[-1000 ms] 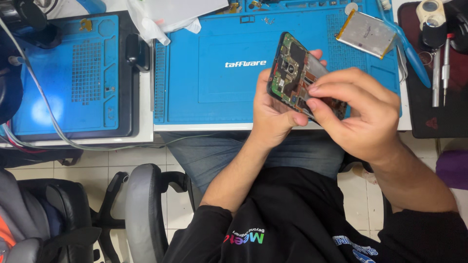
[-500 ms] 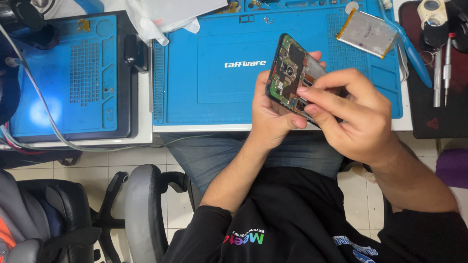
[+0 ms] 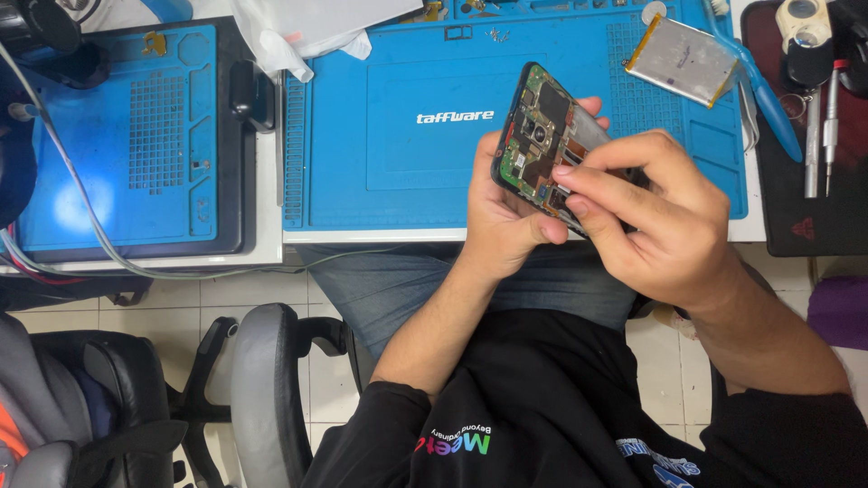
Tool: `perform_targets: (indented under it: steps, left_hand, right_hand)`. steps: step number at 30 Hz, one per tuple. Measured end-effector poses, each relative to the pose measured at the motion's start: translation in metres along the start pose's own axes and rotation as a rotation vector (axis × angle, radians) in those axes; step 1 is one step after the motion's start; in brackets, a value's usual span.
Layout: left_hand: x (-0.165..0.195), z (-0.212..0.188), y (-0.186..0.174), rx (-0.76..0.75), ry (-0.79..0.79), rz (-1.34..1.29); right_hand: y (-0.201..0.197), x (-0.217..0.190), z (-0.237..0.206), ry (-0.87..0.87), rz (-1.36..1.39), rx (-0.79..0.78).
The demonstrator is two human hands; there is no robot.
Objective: The person cleans old adhesive residue from the inside of a disassembled phone frame using a blue electric rotary tool, then scrubs the frame with a toothbrush. They then pick up the phone body with the display, align a new battery inside it, and press the battery into place with their hands.
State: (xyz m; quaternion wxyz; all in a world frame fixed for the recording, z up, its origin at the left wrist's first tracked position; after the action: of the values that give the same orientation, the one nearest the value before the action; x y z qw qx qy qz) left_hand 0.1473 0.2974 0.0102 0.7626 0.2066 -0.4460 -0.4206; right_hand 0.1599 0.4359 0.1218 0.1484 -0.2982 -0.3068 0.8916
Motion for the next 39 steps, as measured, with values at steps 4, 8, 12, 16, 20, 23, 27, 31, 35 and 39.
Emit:
perform_targets:
  steps: [4, 8, 12, 16, 20, 23, 27, 31, 35, 39]
  left_hand:
    - [0.0, 0.002, 0.001, -0.009, 0.004, 0.006]
    - [-0.001, 0.001, 0.0, 0.006, -0.004, 0.01]
    - [-0.003, -0.008, -0.003, 0.089, -0.03, -0.014]
    - [-0.006, -0.018, -0.011, 0.197, -0.049, 0.002]
    - [-0.005, -0.019, -0.014, 0.193, -0.049, 0.034]
    - [0.001, -0.014, -0.01, 0.187, -0.058, 0.0]
    - [0.018, -0.006, 0.0, 0.152, -0.068, 0.036]
    - [0.034, 0.001, 0.008, 0.098, -0.071, 0.1]
    - [0.042, 0.004, 0.011, 0.108, -0.087, 0.093]
    - [0.044, 0.003, 0.012, 0.109, -0.085, 0.076]
  right_hand:
    - [-0.002, -0.002, 0.006, -0.035, -0.05, 0.003]
    - [-0.005, 0.0, 0.006, -0.043, -0.083, -0.027]
    - [-0.006, 0.006, 0.007, -0.103, -0.109, -0.053]
    - [-0.003, 0.01, 0.01, -0.114, -0.005, -0.154]
    - [-0.001, 0.007, 0.011, -0.078, 0.106, -0.195]
    - [-0.002, 0.005, 0.012, -0.064, 0.094, -0.197]
    - [-0.004, 0.004, 0.013, -0.042, 0.162, -0.204]
    - [-0.006, 0.004, 0.011, 0.017, 0.243, -0.225]
    - [-0.006, 0.005, 0.009, 0.022, 0.257, -0.236]
    - [-0.006, 0.006, 0.007, 0.02, 0.267, -0.242]
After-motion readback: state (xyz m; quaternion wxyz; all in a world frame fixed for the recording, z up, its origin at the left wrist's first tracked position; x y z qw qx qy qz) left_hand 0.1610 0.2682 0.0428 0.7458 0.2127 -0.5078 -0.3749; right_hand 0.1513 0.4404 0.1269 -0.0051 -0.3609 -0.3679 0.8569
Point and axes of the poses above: each hand's wrist, its own z-axis towards the middle knuckle, its own y-axis out of the palm, x = y × z, the point moved 1 cm from there along z, towards the middle knuckle, and after that the axes turned 2 degrees about -z, right-handed, at the moved point
